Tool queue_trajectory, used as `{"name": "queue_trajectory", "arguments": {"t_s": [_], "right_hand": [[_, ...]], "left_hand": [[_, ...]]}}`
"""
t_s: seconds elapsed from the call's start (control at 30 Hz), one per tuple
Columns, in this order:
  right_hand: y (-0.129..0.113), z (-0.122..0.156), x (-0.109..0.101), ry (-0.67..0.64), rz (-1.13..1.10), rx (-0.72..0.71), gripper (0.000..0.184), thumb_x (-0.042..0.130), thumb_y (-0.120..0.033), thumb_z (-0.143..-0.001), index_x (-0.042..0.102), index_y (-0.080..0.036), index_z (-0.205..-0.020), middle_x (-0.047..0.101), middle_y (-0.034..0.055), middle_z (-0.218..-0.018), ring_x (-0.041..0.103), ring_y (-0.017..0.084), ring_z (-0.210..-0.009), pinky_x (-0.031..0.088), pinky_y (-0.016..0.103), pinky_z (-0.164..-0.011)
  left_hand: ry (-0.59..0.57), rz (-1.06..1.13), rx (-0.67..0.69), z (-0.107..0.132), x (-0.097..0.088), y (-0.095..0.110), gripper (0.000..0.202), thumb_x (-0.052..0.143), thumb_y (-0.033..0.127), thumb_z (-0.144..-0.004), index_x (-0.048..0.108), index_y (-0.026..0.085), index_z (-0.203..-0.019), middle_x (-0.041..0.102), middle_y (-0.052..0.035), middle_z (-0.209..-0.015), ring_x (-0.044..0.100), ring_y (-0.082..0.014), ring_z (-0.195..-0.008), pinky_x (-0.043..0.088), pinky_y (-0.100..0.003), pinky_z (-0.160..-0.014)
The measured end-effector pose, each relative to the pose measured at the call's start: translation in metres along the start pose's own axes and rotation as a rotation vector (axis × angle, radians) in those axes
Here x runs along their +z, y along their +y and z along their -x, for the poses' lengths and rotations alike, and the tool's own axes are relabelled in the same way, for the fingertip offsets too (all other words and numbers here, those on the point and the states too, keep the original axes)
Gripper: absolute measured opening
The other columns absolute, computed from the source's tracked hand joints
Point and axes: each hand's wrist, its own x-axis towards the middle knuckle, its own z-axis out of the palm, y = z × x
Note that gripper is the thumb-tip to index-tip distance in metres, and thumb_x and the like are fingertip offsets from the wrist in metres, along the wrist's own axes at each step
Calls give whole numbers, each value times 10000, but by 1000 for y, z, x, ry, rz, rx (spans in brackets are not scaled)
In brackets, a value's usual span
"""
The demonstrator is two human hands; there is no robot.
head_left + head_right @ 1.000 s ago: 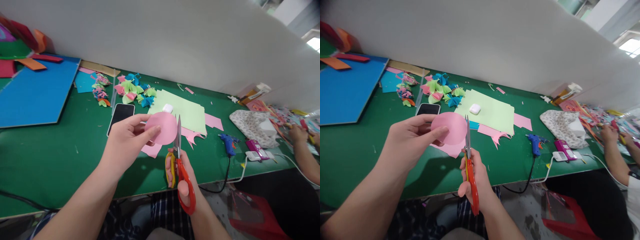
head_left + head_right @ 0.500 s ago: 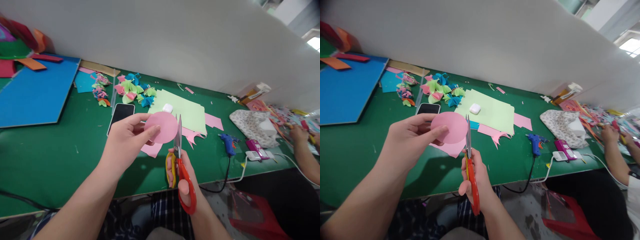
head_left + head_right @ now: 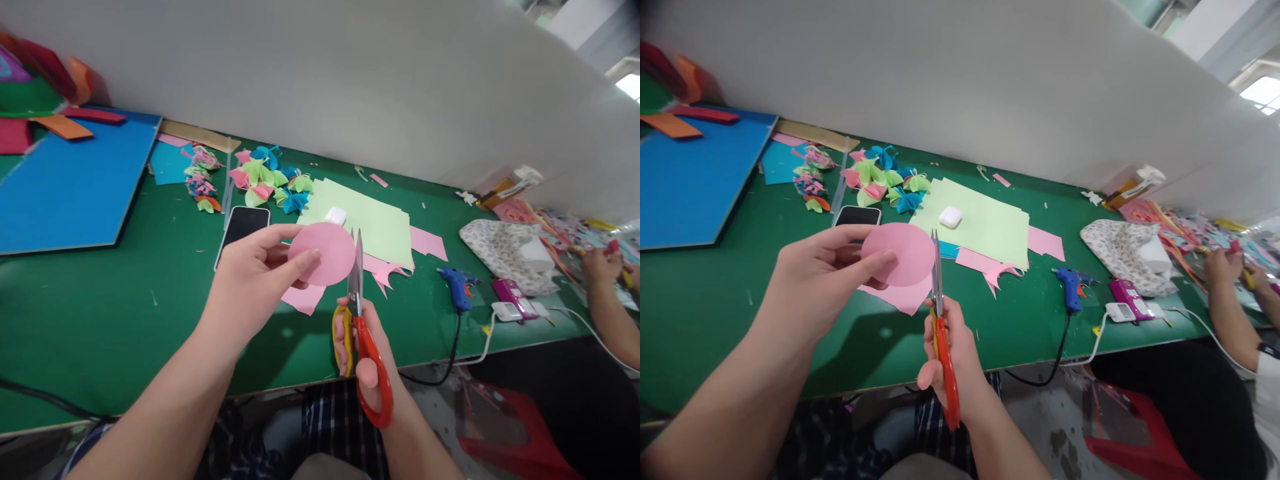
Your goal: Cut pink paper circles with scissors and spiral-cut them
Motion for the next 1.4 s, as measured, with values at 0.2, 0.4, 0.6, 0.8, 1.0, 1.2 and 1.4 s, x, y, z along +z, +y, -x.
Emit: {"name": "queue_trajectory", "arguments": {"t_s": [0.2, 0.4, 0.6, 0.8, 1.0, 1.2, 1.4], "right_hand": [[-7, 3, 5, 41, 6, 10, 1004, 806, -819, -330, 550, -308, -1155, 483, -63, -808, 253, 34, -469, 152, 217, -407], [-7, 4, 5, 37, 22, 28, 995, 741, -871, -360, 541, -304, -1152, 469, -59, -797, 244, 47, -481, 158, 228, -398], [-9, 4, 6, 41, 44, 27, 1005, 728, -884, -356, 540, -297, -1150, 471, -64, -787, 236, 42, -474, 158, 233, -402], [-10, 4, 6, 41, 46, 30, 1003, 791, -835, -319, 542, -297, -1128, 461, -69, -768, 240, 46, -478, 139, 231, -407], [-8, 5, 4, 41, 56, 47, 1028, 697, -897, -337, 537, -297, -1155, 463, -64, -785, 217, 42, -474, 136, 240, -406], [-7, 5, 4, 39, 25, 50, 991, 714, -875, -341, 559, -301, -1134, 463, -71, -766, 234, 43, -470, 137, 238, -400], [-6, 5, 4, 35, 1, 71, 986, 733, -850, -335, 569, -297, -1134, 472, -80, -761, 218, 29, -461, 122, 229, -395]], "left_hand": [[-3, 0, 4, 0, -1, 1, 267, 822, 330, -723, 772, 226, -964, 747, 11, -689, 659, -144, -516, 575, -228, -485], [15, -17, 12, -1, -2, 2, 301, 810, 336, -732, 768, 219, -1006, 753, 5, -691, 663, -147, -509, 582, -235, -489], [34, -10, 7, -1, -2, 2, 297, 815, 332, -720, 769, 226, -993, 743, 20, -669, 662, -143, -511, 585, -231, -493], [40, 8, 4, -2, -2, 1, 292, 835, 330, -709, 770, 241, -979, 747, 25, -670, 663, -134, -510, 581, -216, -479], [27, 47, -18, 0, -3, 5, 279, 852, 279, -693, 770, 252, -959, 743, 67, -646, 647, -104, -502, 573, -187, -495], [27, 57, -17, -1, -4, 6, 305, 847, 275, -706, 769, 221, -995, 742, 78, -647, 647, -97, -516, 574, -165, -506], [94, 62, 86, -5, -5, -5, 302, 870, 285, -688, 797, 230, -976, 738, 48, -628, 655, -107, -486, 568, -161, -451]]}}
